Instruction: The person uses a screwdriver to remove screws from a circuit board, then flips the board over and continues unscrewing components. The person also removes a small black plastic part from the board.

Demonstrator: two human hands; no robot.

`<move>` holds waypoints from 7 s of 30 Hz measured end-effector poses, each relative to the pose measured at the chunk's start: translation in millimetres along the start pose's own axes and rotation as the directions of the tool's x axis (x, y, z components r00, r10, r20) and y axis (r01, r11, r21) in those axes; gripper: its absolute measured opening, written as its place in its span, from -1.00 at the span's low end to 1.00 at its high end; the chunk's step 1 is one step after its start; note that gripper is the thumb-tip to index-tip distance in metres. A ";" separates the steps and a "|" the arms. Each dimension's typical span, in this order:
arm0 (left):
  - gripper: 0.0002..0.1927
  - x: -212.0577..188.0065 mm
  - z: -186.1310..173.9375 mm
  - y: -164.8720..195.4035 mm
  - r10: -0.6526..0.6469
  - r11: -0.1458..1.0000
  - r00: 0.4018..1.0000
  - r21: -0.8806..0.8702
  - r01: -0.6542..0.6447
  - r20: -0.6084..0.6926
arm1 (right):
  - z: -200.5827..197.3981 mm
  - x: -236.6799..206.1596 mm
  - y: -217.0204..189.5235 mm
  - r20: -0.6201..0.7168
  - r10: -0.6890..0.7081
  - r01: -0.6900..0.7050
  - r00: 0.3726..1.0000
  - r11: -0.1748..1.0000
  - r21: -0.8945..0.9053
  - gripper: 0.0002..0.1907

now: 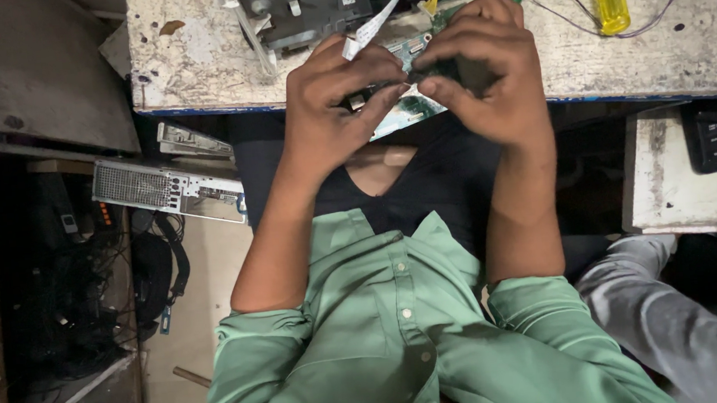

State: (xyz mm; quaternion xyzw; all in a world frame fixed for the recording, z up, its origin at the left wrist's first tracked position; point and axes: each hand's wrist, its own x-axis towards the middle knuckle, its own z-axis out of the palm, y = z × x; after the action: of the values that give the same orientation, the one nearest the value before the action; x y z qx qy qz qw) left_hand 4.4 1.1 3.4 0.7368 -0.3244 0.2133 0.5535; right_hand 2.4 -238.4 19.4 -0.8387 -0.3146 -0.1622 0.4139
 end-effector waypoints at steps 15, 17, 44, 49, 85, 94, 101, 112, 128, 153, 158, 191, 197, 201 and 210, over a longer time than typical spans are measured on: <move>-0.78 -1.7 0.8 0.1 0.049 0.999 0.998 0.006 -0.049 0.027 | -2.0 -2.0 2.2 0.044 -0.002 -0.002 0.999 0.996 0.084 -0.82; -0.79 -2.3 0.9 -0.4 0.064 0.998 0.997 -0.013 -0.064 0.037 | -3.0 -2.5 2.5 0.042 -0.003 -0.001 0.999 0.996 0.094 -0.82; -0.15 -8.2 -18.3 4.9 -0.009 0.937 0.966 0.338 -0.081 0.257 | 2.4 1.1 -9.5 0.045 -0.006 0.015 0.999 0.978 -0.209 -0.91; -0.14 -6.0 -19.7 5.9 0.043 0.943 0.969 0.311 -0.120 0.245 | 6.4 0.4 -10.3 -0.040 -0.033 0.020 0.999 0.960 -0.280 -0.88; 0.07 -13.4 -15.8 -1.9 -0.079 0.936 0.974 0.351 0.000 0.210 | -7.8 -1.4 11.1 0.281 -0.265 0.292 0.923 0.955 -0.060 -0.82; 0.10 -14.3 -16.2 -4.0 -0.046 0.940 0.980 0.342 -0.024 0.195 | -8.4 -6.9 21.1 0.248 -0.316 0.339 0.916 0.939 -0.053 -0.83; -0.01 -10.1 -18.2 2.4 -0.153 0.931 0.962 0.359 0.063 0.226 | 3.5 -6.8 4.6 -0.072 -0.231 0.200 0.970 0.934 -0.296 -0.81; -0.66 -3.2 -22.0 6.9 -0.045 0.999 0.997 0.033 0.043 0.056 | 11.7 15.1 -7.4 -0.236 0.013 0.061 0.972 0.950 0.305 -0.89; -0.84 -21.7 13.0 -6.9 0.103 0.952 0.986 0.301 -0.059 -0.133 | 40.3 -21.0 36.3 -0.434 0.202 -0.004 0.878 0.910 0.415 -0.80; -0.80 -26.9 -21.7 31.7 -0.072 0.994 0.973 -0.062 0.087 0.220 | 29.1 -15.7 51.6 -0.472 0.225 0.183 0.853 0.717 0.673 -0.84; -0.86 3.8 -2.3 12.9 -0.262 0.951 0.962 -0.189 0.244 -0.081 | 29.6 -9.9 39.2 -0.507 0.206 0.192 0.837 0.758 0.624 -0.84; -0.81 -0.6 8.5 -15.5 -0.369 0.926 0.925 -0.121 0.358 -0.092 | 19.4 -21.3 33.0 -0.569 0.332 0.298 0.753 0.599 0.743 -0.82; -0.84 -1.4 7.2 -15.0 -0.385 0.918 0.918 -0.145 0.370 -0.093 | 17.6 -21.9 43.4 -0.472 0.515 0.311 0.716 0.370 0.875 -0.82; -0.90 -1.0 5.4 -14.5 -0.419 0.901 0.905 -0.154 0.405 -0.071 | 19.3 -19.8 40.1 -0.492 0.515 0.309 0.702 0.402 0.862 -0.74; -0.92 -0.8 4.1 -13.3 -0.394 0.916 0.913 0.041 0.400 -0.109 | 24.6 -36.4 39.2 -0.531 0.390 0.376 0.752 0.408 0.832 -0.74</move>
State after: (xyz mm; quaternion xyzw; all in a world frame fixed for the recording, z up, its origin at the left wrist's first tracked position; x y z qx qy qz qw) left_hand 13.2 -0.2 -7.4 0.7928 -0.1334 0.1426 0.5773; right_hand 1.3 -251.2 -38.0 -0.3577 -0.1782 -0.2458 0.8831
